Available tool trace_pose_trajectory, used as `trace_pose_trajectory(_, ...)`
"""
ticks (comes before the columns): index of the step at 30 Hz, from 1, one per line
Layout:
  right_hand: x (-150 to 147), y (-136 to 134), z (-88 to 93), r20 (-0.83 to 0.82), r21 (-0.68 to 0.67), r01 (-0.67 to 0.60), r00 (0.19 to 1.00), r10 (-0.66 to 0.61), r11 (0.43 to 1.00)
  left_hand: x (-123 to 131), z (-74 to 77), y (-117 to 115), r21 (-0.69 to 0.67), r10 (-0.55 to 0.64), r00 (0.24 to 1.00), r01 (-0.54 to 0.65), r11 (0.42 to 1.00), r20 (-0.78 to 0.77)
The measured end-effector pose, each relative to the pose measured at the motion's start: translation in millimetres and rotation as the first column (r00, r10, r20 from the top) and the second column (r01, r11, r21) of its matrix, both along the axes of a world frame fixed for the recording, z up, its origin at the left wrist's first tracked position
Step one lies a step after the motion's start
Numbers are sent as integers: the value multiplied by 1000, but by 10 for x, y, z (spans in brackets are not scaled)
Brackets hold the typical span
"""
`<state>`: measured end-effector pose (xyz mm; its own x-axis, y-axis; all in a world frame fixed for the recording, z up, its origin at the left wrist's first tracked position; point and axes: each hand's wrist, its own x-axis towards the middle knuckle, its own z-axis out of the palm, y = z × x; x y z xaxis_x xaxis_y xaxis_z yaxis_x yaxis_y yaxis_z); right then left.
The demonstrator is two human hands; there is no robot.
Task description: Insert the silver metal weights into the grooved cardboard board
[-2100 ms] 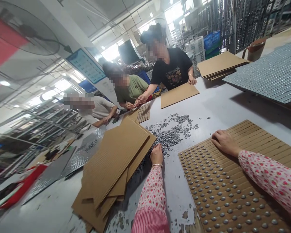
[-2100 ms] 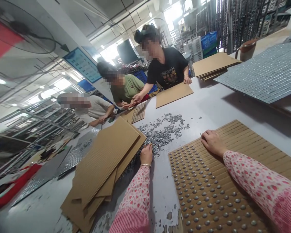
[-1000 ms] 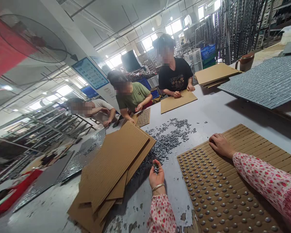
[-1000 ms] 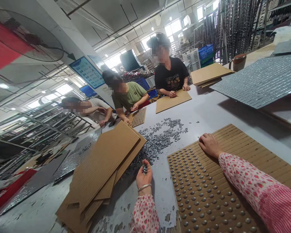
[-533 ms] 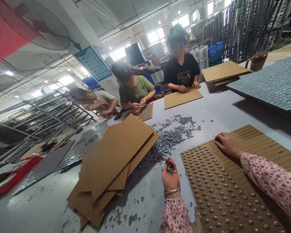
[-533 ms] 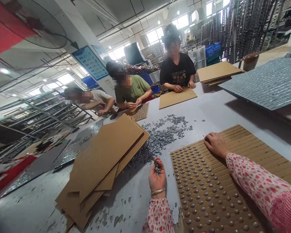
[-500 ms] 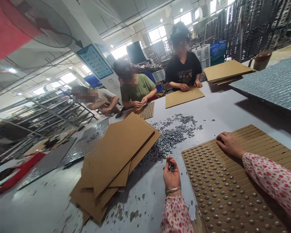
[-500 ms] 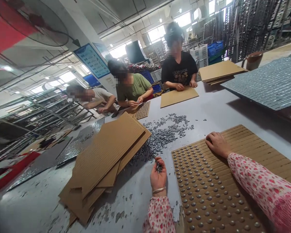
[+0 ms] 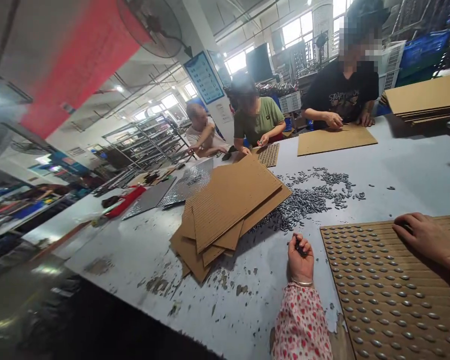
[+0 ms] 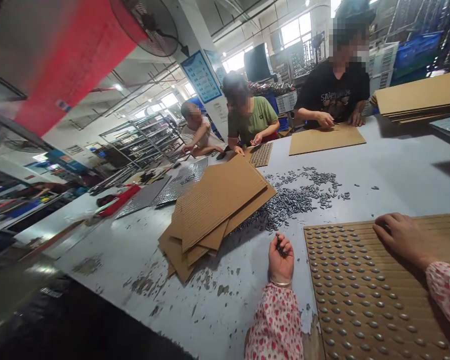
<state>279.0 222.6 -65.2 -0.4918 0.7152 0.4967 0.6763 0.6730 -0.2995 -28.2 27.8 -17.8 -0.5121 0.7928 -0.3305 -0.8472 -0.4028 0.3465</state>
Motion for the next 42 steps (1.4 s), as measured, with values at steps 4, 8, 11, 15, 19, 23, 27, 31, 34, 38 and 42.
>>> trace_pose_trajectory(4, -61, -55, 73, 27, 2, 47, 999, -47, 999, -29, 2, 18, 2, 3, 1000, -3, 1000, 24)
trace_pose_trajectory(8, -101, -118, 216, 61, -106, 91, 995, -85, 990, -72, 2, 45, 36, -11, 998, 8, 999, 62)
trace_pose_trajectory(11, -140, -72, 366, -12, -232, 117, 992, -123, 966, -113, -14, 56, 90, -52, 995, 44, 995, 88)
trace_pose_trajectory(15, -550, -25, 716, -144, -336, 152, 967, -210, 930, -153, -54, 50, 166, -122, 986, 102, 981, 112)
trace_pose_trajectory(19, -1486, -75, 1032, 28, -495, -36, 998, 57, 868, -179, -75, 27, 204, -167, 979, 141, 969, 118)
trace_pose_trajectory(23, -2343, -28, 1079, 138, -490, 25, 989, 50, 871, -208, -88, 13, 245, -188, 976, 157, 957, 109)
trace_pose_trajectory(27, -2833, 109, 978, 227, -459, 103, 974, 4, 882, -203, -111, 24, 267, -208, 971, 170, 948, 121)
trace_pose_trajectory(31, -3182, 60, 880, 264, -394, 72, 964, 37, 916, -204, -149, 27, 246, -242, 955, 196, 949, 172)
trace_pose_trajectory(34, -3430, -116, 794, 297, -333, -148, 921, 252, 931, -276, -228, 28, 226, -259, 952, 220, 949, 163)
trace_pose_trajectory(38, -3654, -404, 691, 326, -348, -360, 819, 471, 866, -414, -353, 63, 72, -248, 965, 243, 967, 81)
trace_pose_trajectory(42, -3545, -594, 714, 287, -183, -430, 837, 466, 884, -444, -332, 87, -52, -242, 963, 249, 967, 119)
